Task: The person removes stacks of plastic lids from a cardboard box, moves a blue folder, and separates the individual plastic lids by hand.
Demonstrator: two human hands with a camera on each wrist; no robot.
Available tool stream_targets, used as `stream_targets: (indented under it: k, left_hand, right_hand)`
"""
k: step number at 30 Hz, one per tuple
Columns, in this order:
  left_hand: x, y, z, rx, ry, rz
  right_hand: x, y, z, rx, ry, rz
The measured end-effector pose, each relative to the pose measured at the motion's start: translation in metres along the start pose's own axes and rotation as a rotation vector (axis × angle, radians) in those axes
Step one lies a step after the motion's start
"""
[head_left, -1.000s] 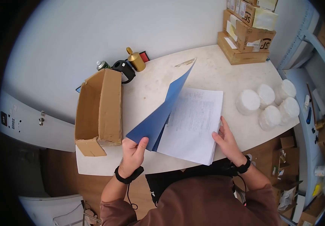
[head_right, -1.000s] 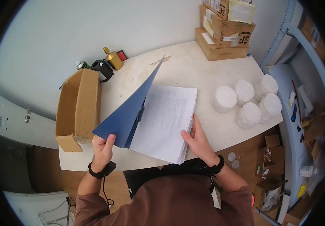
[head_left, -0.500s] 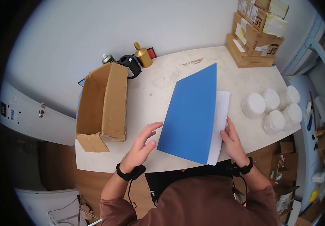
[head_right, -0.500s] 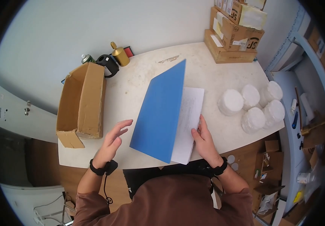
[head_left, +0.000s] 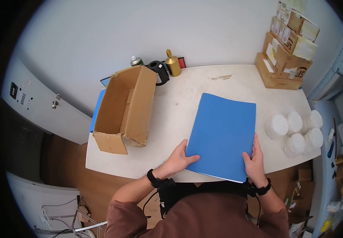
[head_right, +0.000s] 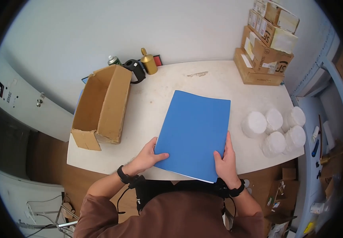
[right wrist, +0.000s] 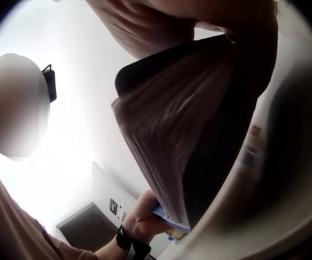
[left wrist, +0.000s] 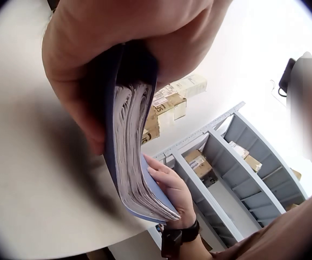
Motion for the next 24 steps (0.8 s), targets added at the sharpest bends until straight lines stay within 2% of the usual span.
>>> stream_targets:
  k: [2,3,5,7,9,10,13,14,16,18,19,21,24]
  left_hand:
    - [0.007,0.018,-0.018,-0.176,0.044,-0.018]
    - [0.02,0.025,-0.031,-0.176,0.083,-0.017]
    - [0.044,0.06,-0.062,-0.287,0.113,-0.198]
    - [0.077,0.071,-0.094,-0.333,0.196,-0.218]
    - [0.129,0.095,-0.138,-0.543,0.462,-0.124]
    - [0.156,0.1,-0.161,-0.585,0.584,-0.107]
    - [0.237,0.105,-0.23,-0.673,0.891,-0.034]
    - [0.265,0.099,-0.25,-0.689,0.953,-0.01]
    - [0.318,0.08,-0.284,-0.694,1.069,0.04]
    - [0.366,0.054,-0.306,-0.666,1.192,0.069]
    - [0.387,0.04,-0.31,-0.674,1.2,0.07]
    - [0.434,0.001,-0.315,-0.608,1.317,-0.029]
    - [0.485,-0.043,-0.299,-0.557,1.394,-0.121]
  right_hand:
    - [-0.011,-0.016,-0.002,0.052,-0.051,0.073]
    - [-0.016,-0.027,-0.002,0.097,-0.057,0.134]
    - [-0.034,-0.051,0.0,0.098,-0.146,0.189]
    - [-0.05,-0.065,0.003,0.1,-0.221,0.236]
    - [-0.068,-0.082,0.006,0.281,-0.283,-0.079]
    - [-0.075,-0.084,0.008,0.34,-0.279,-0.12]
    - [-0.083,-0.069,0.013,0.276,-0.327,-0.231]
    - [-0.086,-0.065,0.013,0.266,-0.283,-0.225]
    - [-0.084,-0.052,0.012,0.249,-0.309,-0.264]
    - [-0.088,-0.042,0.009,0.207,-0.306,-0.316]
    - [-0.089,-0.041,0.006,0.218,-0.31,-0.314]
    - [-0.097,-0.044,-0.001,0.356,-0.398,-0.417]
    - [-0.105,-0.048,-0.005,0.459,-0.411,-0.537]
Point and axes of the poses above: each hand's wrist, its own z-axis towards the middle knuckle, its own x-axis out of the back of the hand, y = z × x, the point moved 8 cm from there along z, towards the middle knuckle, and after that the axes turned 13 degrees about z, right-handed, at the moved point
